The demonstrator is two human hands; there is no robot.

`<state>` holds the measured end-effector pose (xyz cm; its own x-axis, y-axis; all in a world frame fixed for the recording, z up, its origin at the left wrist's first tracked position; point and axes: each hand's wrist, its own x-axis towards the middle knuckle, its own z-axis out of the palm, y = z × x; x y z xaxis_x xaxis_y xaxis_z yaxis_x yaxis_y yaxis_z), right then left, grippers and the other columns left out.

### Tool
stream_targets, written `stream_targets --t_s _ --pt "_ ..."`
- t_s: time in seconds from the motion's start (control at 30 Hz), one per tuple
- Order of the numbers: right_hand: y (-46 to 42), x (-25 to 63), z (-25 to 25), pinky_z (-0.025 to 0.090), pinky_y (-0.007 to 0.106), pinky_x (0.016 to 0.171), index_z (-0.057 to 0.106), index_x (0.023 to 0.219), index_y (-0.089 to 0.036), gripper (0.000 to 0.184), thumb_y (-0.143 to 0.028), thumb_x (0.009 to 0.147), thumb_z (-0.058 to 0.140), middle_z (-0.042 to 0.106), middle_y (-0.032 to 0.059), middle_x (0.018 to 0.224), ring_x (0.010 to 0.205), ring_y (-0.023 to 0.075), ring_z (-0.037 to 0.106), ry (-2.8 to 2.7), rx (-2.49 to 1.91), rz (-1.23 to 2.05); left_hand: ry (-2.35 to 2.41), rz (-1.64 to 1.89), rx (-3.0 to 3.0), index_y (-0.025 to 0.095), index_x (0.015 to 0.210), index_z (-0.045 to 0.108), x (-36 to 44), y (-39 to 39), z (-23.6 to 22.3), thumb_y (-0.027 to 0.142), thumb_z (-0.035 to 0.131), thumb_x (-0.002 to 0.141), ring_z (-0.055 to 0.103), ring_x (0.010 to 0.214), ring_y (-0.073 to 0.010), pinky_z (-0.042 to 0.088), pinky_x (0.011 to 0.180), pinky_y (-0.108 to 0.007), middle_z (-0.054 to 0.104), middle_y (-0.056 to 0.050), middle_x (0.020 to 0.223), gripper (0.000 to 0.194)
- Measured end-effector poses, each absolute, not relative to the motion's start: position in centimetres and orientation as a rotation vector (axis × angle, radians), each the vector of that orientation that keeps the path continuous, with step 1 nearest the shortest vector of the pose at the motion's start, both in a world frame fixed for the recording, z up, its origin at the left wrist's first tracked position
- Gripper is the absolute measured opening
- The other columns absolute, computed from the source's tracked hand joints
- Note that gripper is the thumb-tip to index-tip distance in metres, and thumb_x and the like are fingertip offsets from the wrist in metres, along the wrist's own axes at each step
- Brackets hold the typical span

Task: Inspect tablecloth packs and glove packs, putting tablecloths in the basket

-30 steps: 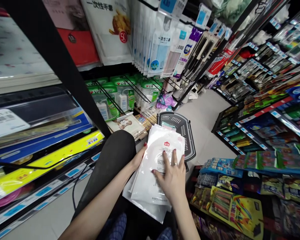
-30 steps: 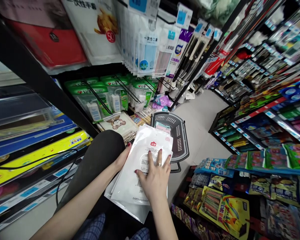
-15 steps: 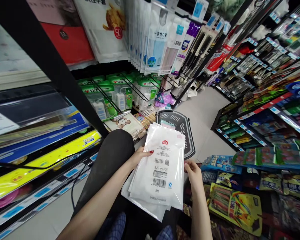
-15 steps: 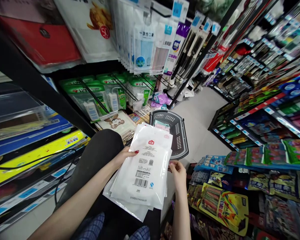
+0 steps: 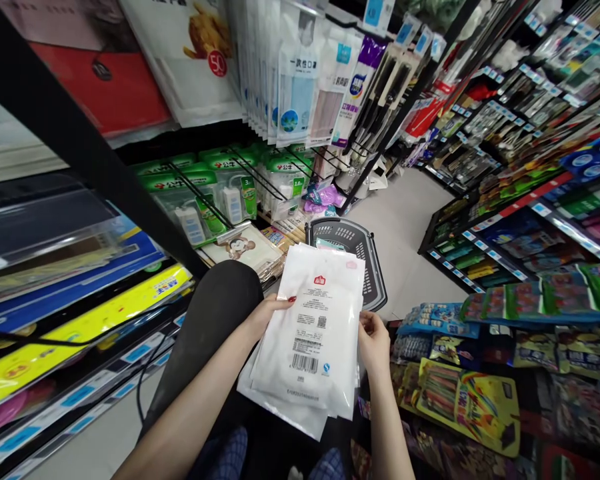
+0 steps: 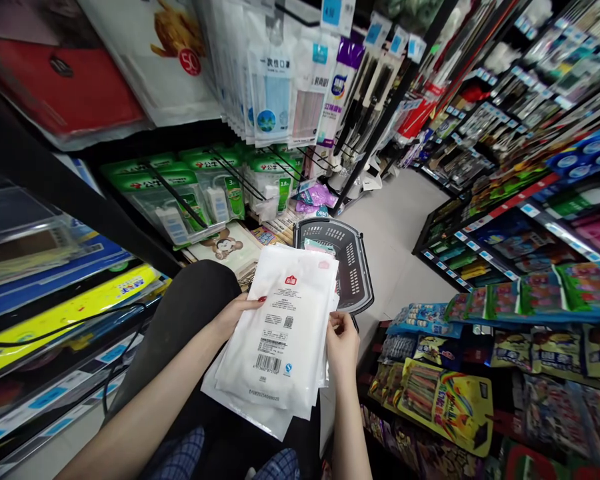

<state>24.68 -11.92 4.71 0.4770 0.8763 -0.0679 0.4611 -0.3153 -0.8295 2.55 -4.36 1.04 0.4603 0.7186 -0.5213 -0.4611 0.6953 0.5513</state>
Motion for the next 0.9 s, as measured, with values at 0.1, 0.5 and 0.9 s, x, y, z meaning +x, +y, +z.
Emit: stream_targets --t_s 0.1,0.5,0.9 --pt "-11.7 24.5 5.0 0.037 0.024 0.057 0.055 0.073 -0.017 0.020 -0.037 0.070 0.053 0.055 -0.0008 0.064 0.059 0.0136 0.048 -1.095 -1.916 0.642 0.808 0.757 0.318 0.009 0.082 0.065 2.5 -4.3 0.8 0.010 0.069 0.055 0.065 0.065 -0.0220 0.050 0.065 -0.032 0.070 -0.008 0.074 0.027" --pt "-11.6 24.2 4.9 0.031 0.021 0.051 0.051 0.060 -0.017 0.017 -0.031 0.070 0.051 0.045 -0.0048 0.053 0.053 0.0108 0.039 -1.082 -1.822 0.793 0.823 0.761 0.263 0.009 0.084 0.064 2.4 -4.4 1.1 0.006 0.064 0.058 0.065 0.063 -0.0238 0.050 0.060 -0.034 0.070 -0.009 0.074 0.026" --pt "-11.7 25.6 2.9 0.035 0.022 0.048 0.049 0.066 -0.017 0.020 -0.035 0.065 0.059 0.047 -0.0051 0.052 0.047 0.0101 0.042 -0.890 -1.860 0.819 0.846 0.754 0.267 0.009 0.083 0.064 2.4 -4.3 1.5 0.007 0.064 0.058 0.065 0.063 -0.0238 0.050 0.061 -0.033 0.070 -0.009 0.072 0.025"
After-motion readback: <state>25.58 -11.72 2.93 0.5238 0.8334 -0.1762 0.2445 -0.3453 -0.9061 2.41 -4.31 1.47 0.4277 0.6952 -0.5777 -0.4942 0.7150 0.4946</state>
